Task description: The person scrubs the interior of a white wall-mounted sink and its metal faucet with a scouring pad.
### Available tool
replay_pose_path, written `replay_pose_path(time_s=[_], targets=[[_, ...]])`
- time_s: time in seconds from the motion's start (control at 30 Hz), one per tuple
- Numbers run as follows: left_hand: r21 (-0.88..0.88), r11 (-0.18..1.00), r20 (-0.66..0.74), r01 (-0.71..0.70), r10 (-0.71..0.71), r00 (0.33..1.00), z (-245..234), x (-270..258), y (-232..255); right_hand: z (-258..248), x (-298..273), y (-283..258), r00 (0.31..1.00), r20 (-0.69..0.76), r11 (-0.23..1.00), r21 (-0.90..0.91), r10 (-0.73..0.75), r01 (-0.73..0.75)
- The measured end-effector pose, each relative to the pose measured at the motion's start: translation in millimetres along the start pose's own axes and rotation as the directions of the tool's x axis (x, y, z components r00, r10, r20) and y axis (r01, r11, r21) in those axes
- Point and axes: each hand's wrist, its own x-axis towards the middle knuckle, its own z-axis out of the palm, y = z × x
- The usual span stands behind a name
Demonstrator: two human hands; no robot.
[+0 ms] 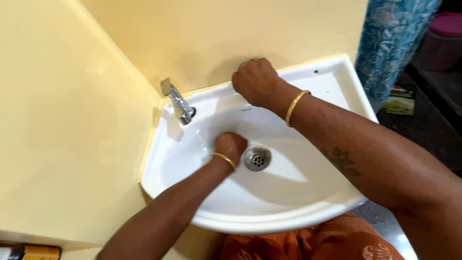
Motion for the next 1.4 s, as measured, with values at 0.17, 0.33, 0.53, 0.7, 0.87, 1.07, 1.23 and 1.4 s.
replay_pose_path(time_s=[0.17,0.33,0.53,0.7,0.87,1.07,1.23,1.4], targets=[[0.347,0.903,-0.330,-0.252,0.369,0.869,-29,-11,11,-3,-1,1,0.998,0.063,1.000,-0.019,0.012,-0.011],[0.289,0.942,-0.178,0.171,-0.122,0.976,-37,0,4,-5,-1,1,1.000,0.028,1.000,-0.006,0.004,-0.004],[0.228,0.820,0.394,0.525,-0.570,0.721,-25,-13,-53,-2,-3,2,1.000,-0.015,1.000,-0.020,-0.010,0.010],[-0.137,0.848,0.477,0.512,-0.397,0.784,-36,-19,-65,-2,-3,0,0.999,0.034,0.998,-0.069,-0.014,0.016],[-0.241,0.897,0.245,0.372,-0.315,0.917,-40,-24,-46,2,-2,0,1.000,0.004,0.997,-0.071,-0.020,0.021],[-0.263,0.957,0.384,0.126,-0.015,0.923,-51,-28,-35,2,-1,-1,0.998,0.053,0.996,-0.083,-0.017,0.021],[-0.135,0.986,0.682,-0.100,0.165,0.712,-81,-29,-39,-1,-3,-1,1.000,0.013,0.997,-0.078,-0.026,0.027],[-0.371,0.928,0.721,-0.030,0.308,0.620,-96,-35,-17,-1,-1,-2,0.998,0.070,0.998,-0.064,-0.009,0.014]])
